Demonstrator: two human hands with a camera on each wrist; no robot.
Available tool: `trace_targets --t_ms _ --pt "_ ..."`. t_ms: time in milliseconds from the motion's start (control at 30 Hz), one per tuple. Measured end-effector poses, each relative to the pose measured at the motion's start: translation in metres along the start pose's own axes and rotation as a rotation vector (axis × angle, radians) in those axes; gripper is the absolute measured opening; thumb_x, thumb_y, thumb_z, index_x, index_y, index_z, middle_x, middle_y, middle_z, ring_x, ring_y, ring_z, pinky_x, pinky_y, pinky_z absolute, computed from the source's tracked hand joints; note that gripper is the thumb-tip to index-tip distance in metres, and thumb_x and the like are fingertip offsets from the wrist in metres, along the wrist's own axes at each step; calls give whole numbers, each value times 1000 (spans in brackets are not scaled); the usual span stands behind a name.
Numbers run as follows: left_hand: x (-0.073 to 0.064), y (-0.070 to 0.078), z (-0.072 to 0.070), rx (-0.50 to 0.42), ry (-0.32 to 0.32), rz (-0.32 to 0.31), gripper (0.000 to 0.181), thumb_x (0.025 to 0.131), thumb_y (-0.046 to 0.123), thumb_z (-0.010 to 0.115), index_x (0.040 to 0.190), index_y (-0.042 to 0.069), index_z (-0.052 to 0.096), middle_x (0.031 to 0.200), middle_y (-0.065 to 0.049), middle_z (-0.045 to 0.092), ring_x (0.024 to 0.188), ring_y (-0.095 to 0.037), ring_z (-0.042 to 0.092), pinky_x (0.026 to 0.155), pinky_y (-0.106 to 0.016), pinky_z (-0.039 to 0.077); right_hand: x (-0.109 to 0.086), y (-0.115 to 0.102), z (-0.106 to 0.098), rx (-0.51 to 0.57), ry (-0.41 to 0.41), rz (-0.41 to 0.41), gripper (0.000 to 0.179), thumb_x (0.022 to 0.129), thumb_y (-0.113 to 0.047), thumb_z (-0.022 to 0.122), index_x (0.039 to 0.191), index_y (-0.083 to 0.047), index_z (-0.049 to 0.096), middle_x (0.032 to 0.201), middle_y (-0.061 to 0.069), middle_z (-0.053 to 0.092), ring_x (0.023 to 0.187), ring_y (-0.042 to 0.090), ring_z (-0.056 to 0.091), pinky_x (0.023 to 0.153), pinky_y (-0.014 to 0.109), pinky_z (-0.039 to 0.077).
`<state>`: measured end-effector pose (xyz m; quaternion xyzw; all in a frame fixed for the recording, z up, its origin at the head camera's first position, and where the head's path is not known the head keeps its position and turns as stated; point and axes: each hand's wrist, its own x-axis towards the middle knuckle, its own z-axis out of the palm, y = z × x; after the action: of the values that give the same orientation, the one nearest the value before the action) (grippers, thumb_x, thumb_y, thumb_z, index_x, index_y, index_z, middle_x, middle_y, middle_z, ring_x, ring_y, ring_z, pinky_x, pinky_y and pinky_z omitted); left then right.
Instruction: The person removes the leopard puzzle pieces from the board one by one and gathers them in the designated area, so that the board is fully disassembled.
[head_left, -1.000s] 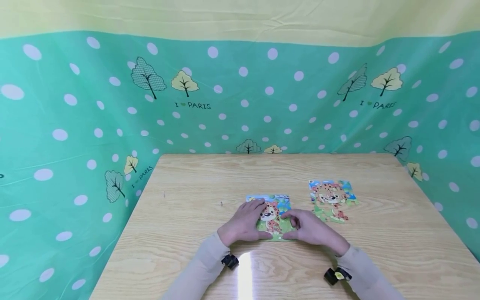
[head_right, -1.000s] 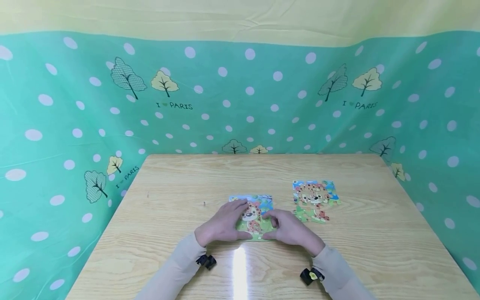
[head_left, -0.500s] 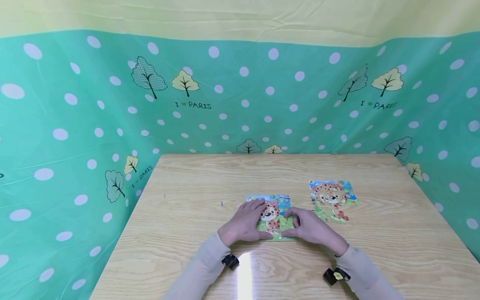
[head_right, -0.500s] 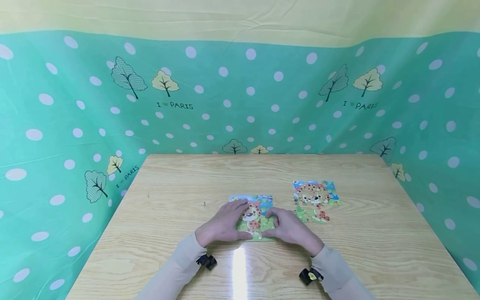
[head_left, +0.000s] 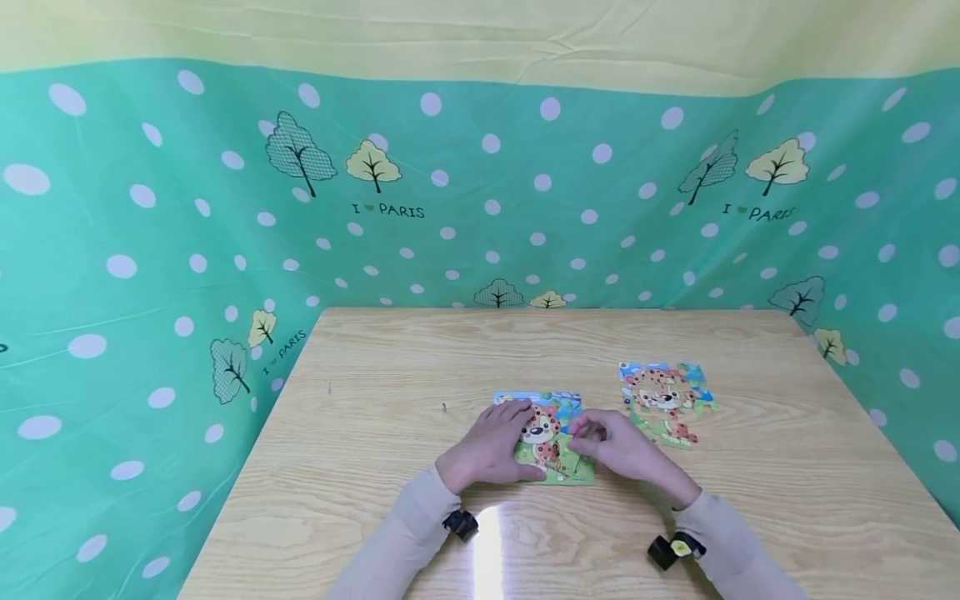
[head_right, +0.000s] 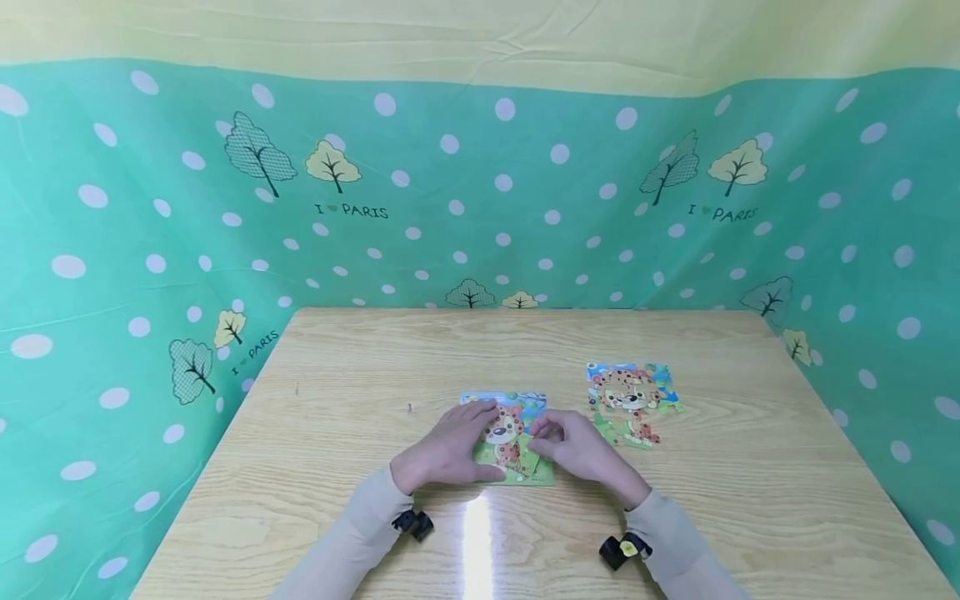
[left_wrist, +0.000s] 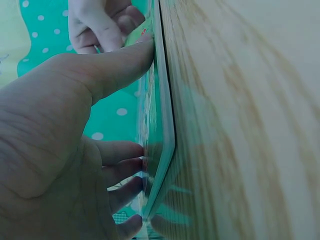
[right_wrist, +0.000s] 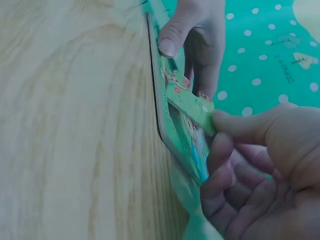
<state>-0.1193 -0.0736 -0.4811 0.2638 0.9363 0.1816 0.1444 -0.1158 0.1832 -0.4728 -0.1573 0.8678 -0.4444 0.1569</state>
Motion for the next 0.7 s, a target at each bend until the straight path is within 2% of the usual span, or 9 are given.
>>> trace_targets --t_ms 167,400,700 --pt "0 1 -1 4 2 -4 103 89 62 79 166 9 36 177 -7 29 164 -29 27 136 -51 20 4 6 -1 68 -11 14 22 100 -23 75 114 -6 73 101 5 77 75 14 64 63 24 54" --pt "0 1 -1 0 1 -7 102 89 62 78 166 10 36 177 -7 29 164 -29 27 136 -50 19 5 8 -5 69 30 31 24 101 -25 73 117 -7 76 102 5 78 81 16 67 65 26 57" --pt "0 1 0 -3 -1 -9 102 89 62 78 166 10 36 177 -7 28 164 -29 27 136 -50 19 0 9 -15 101 37 47 31 103 -24 71 125 -1 73 87 8 72 65 15 60 58 26 53"
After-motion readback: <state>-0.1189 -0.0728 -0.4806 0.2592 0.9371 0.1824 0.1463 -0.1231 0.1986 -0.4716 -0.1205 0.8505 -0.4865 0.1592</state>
